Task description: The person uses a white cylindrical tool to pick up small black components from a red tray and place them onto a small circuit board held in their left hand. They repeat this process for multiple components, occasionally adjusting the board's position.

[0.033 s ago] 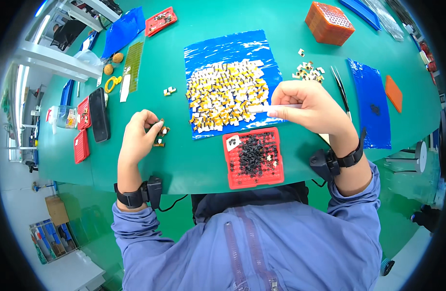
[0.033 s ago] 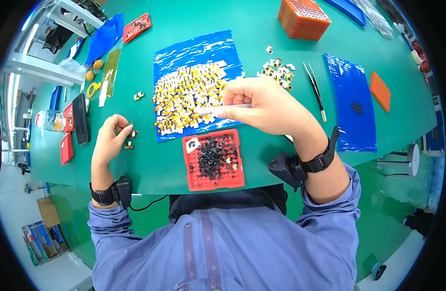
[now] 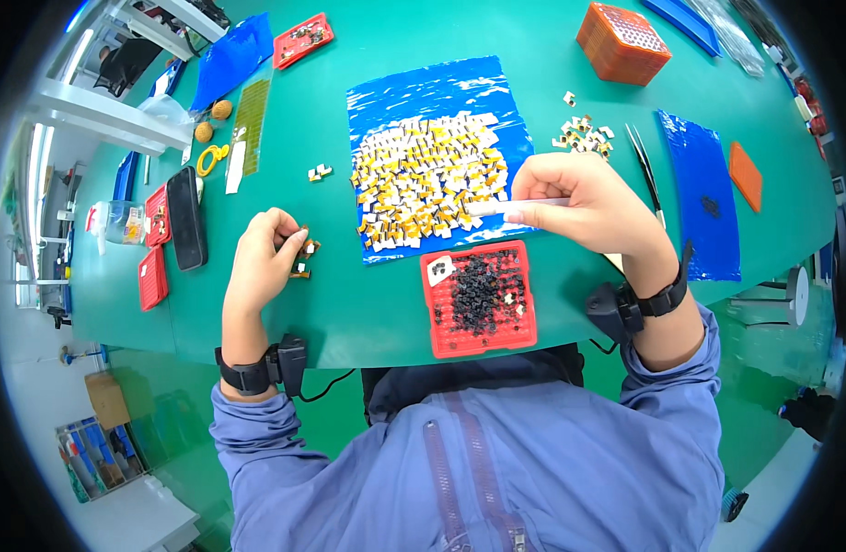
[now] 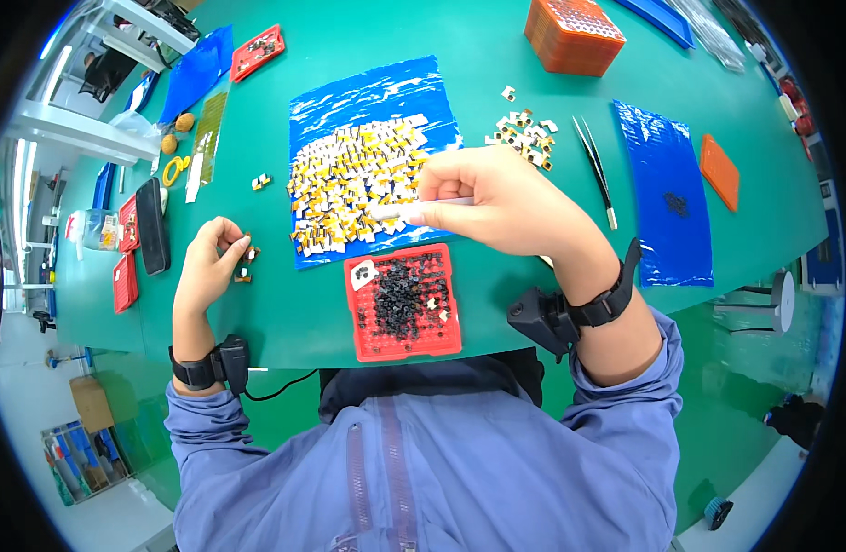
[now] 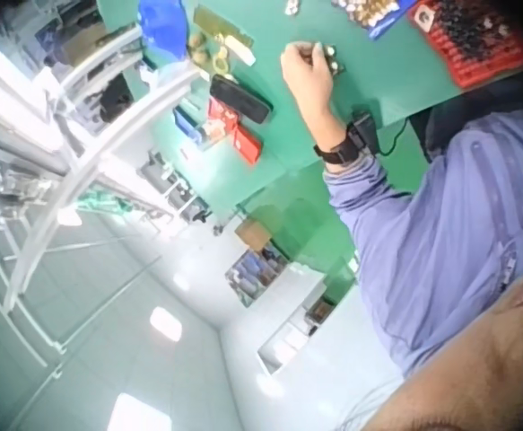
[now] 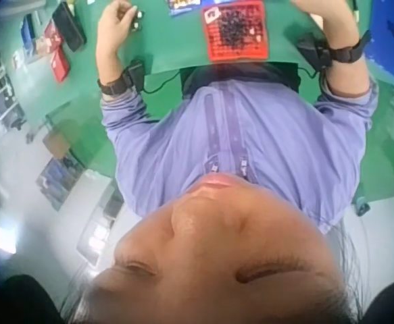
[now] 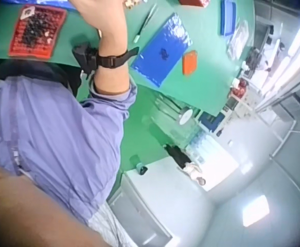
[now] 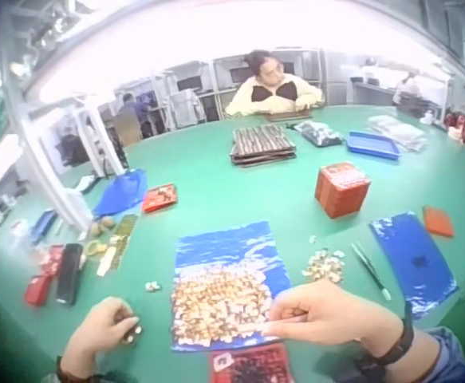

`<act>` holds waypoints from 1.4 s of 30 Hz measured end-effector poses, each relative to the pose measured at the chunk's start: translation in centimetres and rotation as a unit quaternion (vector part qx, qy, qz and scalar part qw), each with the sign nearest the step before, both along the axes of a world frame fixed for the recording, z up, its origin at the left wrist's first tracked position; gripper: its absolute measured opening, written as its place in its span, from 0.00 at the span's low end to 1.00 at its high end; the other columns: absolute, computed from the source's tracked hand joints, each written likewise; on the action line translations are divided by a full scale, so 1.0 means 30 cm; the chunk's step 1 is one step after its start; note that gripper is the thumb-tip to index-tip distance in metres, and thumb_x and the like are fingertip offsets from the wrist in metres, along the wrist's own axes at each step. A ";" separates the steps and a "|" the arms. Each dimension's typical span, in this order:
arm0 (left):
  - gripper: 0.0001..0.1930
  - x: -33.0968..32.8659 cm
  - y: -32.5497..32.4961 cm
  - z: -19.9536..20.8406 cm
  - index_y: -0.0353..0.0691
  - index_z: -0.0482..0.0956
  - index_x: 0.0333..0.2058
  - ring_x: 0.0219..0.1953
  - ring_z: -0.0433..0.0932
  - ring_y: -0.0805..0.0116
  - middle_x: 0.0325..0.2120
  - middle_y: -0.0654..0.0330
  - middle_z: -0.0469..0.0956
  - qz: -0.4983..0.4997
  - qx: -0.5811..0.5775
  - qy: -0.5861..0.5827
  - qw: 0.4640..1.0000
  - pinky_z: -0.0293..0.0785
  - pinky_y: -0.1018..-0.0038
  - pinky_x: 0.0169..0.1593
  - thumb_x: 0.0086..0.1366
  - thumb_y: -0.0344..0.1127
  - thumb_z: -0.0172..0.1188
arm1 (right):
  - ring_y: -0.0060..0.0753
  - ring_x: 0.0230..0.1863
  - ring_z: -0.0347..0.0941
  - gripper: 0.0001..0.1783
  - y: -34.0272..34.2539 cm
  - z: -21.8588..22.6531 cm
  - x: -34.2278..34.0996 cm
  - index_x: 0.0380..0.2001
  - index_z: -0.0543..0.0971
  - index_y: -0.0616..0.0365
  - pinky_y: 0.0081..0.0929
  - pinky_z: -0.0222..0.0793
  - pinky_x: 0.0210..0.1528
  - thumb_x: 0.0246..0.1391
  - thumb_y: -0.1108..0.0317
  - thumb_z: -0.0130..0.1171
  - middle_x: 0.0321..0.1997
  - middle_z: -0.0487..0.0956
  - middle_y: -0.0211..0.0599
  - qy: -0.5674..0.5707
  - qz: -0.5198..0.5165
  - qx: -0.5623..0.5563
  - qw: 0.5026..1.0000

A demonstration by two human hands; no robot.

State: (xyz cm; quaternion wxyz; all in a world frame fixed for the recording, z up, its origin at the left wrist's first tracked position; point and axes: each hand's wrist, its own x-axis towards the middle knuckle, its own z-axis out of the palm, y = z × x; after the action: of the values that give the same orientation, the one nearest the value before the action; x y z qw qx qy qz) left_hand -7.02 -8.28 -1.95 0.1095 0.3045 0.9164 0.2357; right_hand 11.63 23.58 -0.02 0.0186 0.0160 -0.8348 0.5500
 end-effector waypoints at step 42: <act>0.04 0.281 0.320 -0.063 0.37 0.70 0.34 0.29 0.74 0.73 0.28 0.59 0.73 -0.159 0.483 -0.621 0.597 0.72 0.79 0.35 0.62 0.26 0.56 | 0.16 0.20 0.67 0.12 -0.040 -0.012 0.016 0.26 0.79 0.63 0.19 0.62 0.23 0.56 0.63 0.58 0.16 0.73 0.28 -0.019 0.082 -0.108 0.991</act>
State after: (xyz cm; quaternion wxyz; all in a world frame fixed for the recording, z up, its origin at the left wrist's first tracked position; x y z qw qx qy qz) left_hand 1.42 1.32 -3.84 0.5244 0.2337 0.3172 0.7548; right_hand 12.12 22.37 -0.39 -0.0404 0.0716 -0.7664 0.6370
